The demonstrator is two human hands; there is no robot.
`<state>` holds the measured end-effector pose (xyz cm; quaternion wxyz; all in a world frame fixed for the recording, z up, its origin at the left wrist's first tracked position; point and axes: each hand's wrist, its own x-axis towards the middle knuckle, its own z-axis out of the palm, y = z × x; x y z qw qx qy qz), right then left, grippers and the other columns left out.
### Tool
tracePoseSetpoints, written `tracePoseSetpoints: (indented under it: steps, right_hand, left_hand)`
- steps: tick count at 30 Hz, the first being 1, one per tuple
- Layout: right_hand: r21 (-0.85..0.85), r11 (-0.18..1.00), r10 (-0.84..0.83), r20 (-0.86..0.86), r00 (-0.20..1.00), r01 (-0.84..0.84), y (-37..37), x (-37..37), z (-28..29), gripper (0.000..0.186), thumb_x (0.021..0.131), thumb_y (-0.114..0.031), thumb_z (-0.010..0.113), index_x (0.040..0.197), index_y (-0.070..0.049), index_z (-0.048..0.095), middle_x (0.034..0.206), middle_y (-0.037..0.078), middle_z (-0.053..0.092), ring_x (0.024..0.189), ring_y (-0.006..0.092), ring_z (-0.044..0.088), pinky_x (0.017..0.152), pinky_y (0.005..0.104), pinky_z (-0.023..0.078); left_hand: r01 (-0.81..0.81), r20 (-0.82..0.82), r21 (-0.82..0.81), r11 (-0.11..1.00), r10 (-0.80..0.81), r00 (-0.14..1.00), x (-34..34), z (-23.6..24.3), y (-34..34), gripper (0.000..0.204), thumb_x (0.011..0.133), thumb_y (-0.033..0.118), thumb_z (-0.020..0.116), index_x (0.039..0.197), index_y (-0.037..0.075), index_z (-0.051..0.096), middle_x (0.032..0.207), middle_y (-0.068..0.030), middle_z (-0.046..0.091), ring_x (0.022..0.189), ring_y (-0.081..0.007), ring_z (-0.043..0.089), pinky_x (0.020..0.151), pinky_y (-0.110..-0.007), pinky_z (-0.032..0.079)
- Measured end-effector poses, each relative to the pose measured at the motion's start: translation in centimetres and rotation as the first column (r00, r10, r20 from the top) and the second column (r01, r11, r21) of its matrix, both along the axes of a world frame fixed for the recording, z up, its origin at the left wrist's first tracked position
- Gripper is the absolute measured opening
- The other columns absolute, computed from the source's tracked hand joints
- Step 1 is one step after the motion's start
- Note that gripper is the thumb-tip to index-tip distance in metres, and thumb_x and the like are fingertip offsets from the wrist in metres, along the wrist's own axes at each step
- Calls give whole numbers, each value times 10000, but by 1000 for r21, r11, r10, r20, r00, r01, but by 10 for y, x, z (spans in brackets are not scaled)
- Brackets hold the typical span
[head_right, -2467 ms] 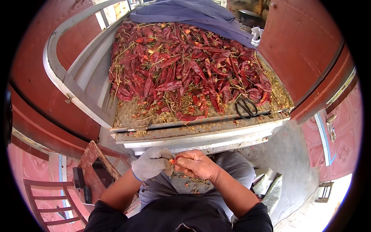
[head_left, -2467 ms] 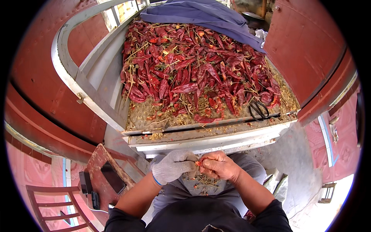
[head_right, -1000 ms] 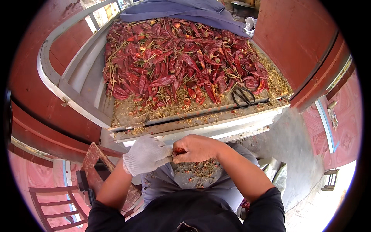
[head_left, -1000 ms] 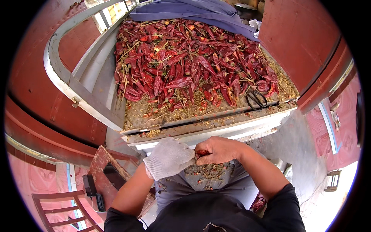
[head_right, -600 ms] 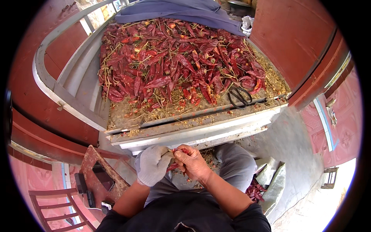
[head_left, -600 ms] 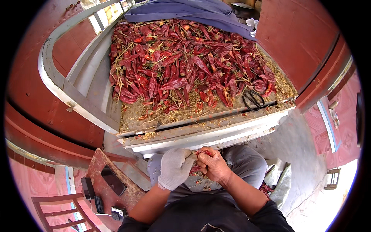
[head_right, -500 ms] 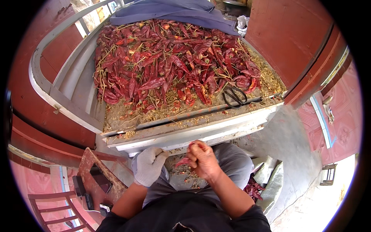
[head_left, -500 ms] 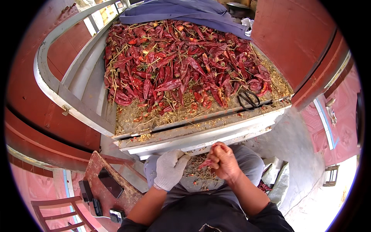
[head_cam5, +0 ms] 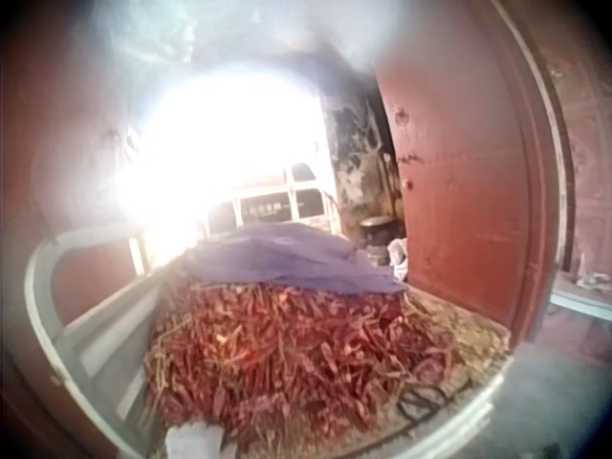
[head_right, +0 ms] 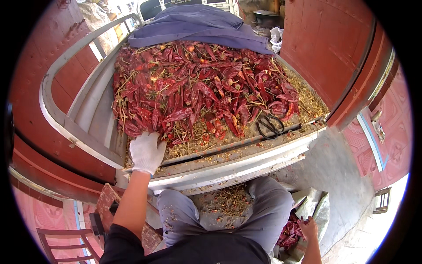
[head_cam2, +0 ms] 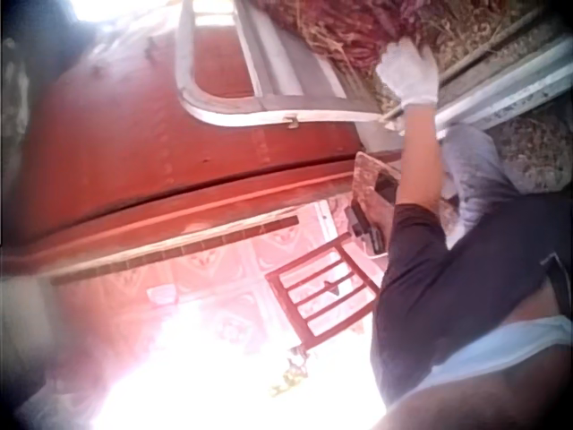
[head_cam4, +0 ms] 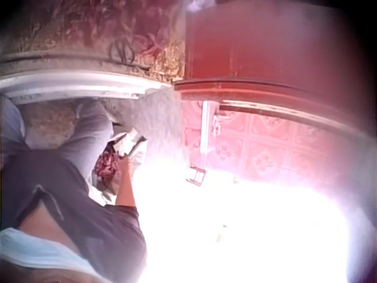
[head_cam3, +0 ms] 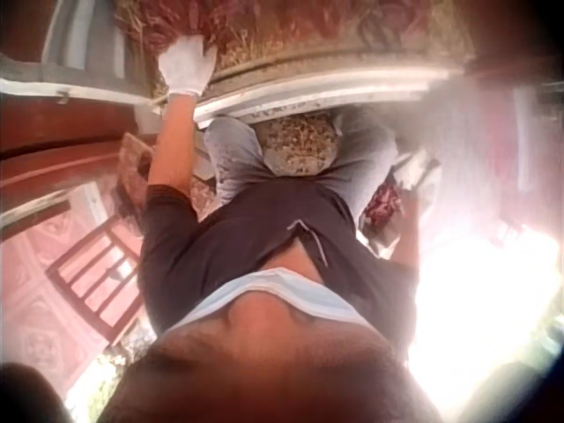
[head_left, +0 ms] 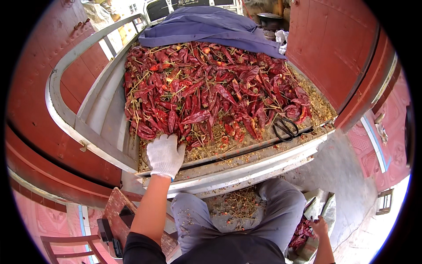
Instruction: The person sits in front of a large pile of dried red chili peppers and repeatedly picks up individual peppers, removes the stems by hand, and places the de-stemmed peppers into a sack on the ground.
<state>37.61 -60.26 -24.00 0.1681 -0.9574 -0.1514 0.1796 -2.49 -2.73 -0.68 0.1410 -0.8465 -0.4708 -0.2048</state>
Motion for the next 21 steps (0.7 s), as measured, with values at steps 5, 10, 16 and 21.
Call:
tracePoseSetpoints:
  steps: [5, 10, 16, 21]
  right_hand:
    - [183, 980, 37, 187, 982, -72, -10, 3, -29, 488, 855, -229, 761, 1250, 37, 654, 1125, 254, 741, 1040, 396, 727, 930, 466, 559]
    - [428, 881, 110, 234, 966, -204, 79, 19, 14, 347, 923, -106, 684, 1237, 41, 661, 1098, 211, 750, 980, 307, 745, 861, 390, 585]
    - [684, 632, 335, 182, 924, -364, 233, -39, 92, 295, 947, -41, 677, 1234, 26, 665, 1077, 164, 749, 971, 228, 738, 876, 340, 579]
    - [720, 342, 581, 343, 738, -603, 320, -113, 164, 379, 906, -120, 738, 1265, -30, 658, 1152, 136, 710, 1097, 265, 675, 978, 419, 514]
  left_hand:
    - [86, -128, 98, 991, -73, 989, -5, -2, 26, 196, 826, 268, 753, 748, 105, 678, 803, -103, 687, 810, -329, 692, 702, -495, 490]
    - [57, 145, 31, 998, -60, 988, -25, 9, 21, 146, 847, 241, 732, 820, 98, 744, 837, -127, 715, 816, -357, 700, 736, -497, 523]
    - [84, 501, -122, 989, -11, 865, -40, 1, 14, 217, 910, 233, 709, 1010, 58, 790, 981, -169, 752, 941, -377, 717, 849, -438, 567]
    - [221, 418, 9, 975, -204, 885, -41, 19, -14, 174, 862, 156, 733, 991, 50, 783, 1009, -140, 755, 942, -362, 712, 837, -460, 548]
